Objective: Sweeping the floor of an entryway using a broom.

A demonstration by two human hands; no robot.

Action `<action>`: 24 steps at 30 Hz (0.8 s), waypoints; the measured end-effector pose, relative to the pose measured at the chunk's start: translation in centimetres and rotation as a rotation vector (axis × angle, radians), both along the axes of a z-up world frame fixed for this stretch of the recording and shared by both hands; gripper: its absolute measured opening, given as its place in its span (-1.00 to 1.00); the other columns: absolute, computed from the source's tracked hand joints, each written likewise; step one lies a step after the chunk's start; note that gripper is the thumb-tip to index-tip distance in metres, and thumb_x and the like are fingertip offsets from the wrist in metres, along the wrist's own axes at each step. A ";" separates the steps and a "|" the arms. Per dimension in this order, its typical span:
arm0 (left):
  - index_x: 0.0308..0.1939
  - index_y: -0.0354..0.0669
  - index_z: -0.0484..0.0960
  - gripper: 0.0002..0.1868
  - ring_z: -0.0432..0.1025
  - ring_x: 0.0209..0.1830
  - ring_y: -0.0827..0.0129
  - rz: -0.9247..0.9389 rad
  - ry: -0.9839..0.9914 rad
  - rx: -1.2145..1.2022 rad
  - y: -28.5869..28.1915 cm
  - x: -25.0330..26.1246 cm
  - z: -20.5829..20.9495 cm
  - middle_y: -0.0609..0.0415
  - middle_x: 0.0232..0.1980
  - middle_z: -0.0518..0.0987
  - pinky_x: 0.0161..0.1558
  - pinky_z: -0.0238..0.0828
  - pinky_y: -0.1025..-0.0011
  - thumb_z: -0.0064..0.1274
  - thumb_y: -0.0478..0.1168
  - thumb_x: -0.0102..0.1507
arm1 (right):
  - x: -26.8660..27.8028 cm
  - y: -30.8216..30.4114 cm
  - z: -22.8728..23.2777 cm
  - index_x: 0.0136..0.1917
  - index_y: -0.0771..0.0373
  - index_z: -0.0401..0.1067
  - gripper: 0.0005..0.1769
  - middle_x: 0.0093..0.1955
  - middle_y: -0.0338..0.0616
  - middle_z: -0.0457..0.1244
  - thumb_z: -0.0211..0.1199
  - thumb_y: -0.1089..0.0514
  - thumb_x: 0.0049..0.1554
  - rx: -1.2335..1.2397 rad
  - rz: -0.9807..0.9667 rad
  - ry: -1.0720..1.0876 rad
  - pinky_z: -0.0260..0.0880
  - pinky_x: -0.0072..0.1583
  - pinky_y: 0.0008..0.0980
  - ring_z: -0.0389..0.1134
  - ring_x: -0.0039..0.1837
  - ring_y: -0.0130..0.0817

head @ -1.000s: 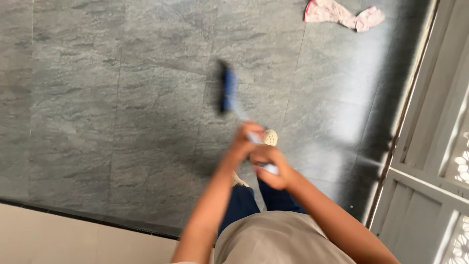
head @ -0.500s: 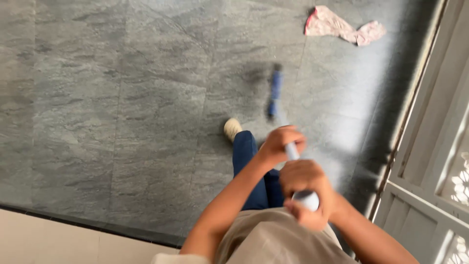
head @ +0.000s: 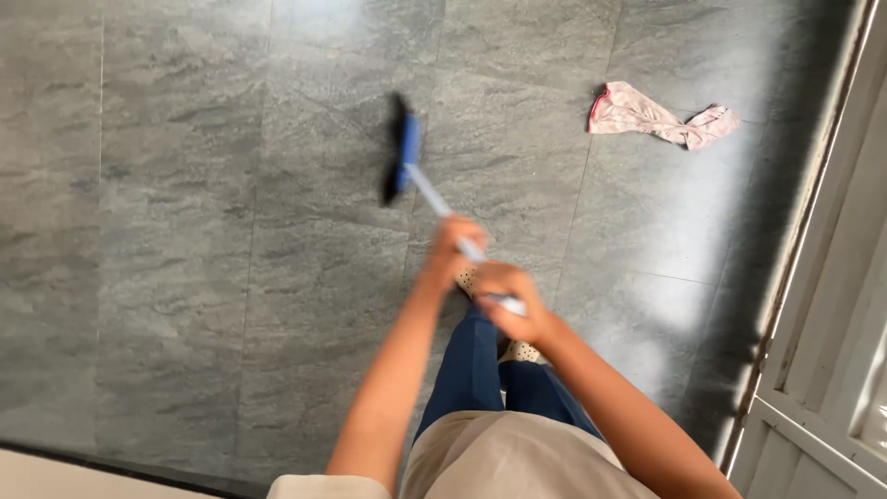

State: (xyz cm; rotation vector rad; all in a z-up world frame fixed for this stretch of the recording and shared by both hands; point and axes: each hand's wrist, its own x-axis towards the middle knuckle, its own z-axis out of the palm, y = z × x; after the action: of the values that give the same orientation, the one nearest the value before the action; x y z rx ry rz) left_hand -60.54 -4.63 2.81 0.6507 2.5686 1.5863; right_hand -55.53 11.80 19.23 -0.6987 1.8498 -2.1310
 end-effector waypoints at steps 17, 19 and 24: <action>-0.55 -0.08 0.43 -0.78 0.42 -0.42 0.24 -0.449 -0.103 0.272 17.4 -3.7 7.7 0.14 -0.52 0.44 -0.05 0.40 0.21 0.16 -0.21 0.11 | -5.3 9.7 12.3 -0.47 0.26 0.31 -0.84 -0.46 -0.10 0.23 0.17 0.15 -0.16 0.242 -0.240 -0.005 0.25 -0.25 -0.23 0.27 -0.39 -0.13; -0.60 -0.07 0.42 -0.75 0.40 -0.45 0.22 -0.343 -0.051 0.208 14.4 -6.2 8.8 0.11 -0.55 0.42 -0.08 0.40 0.24 0.18 -0.21 0.09 | -7.3 9.6 13.3 -0.47 0.24 0.25 -0.83 -0.47 -0.11 0.15 0.17 0.14 -0.19 0.149 -0.144 0.063 0.19 -0.23 -0.19 0.21 -0.39 -0.08; -0.58 -0.16 0.46 -0.80 0.40 -0.37 0.11 0.011 -0.121 0.042 7.5 -12.3 10.3 -0.01 -0.51 0.47 -0.16 0.33 0.21 0.15 -0.25 0.07 | -13.7 8.1 7.4 -0.43 0.27 0.12 -0.76 -0.41 -0.05 0.07 0.14 0.17 -0.11 -0.007 0.090 0.154 0.08 -0.13 -0.10 0.11 -0.29 0.02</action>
State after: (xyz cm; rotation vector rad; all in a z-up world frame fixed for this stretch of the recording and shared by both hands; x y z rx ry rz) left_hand -72.84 2.86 13.13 0.5273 2.4633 1.6331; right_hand -69.25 19.94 26.62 -0.9536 1.8486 -2.0802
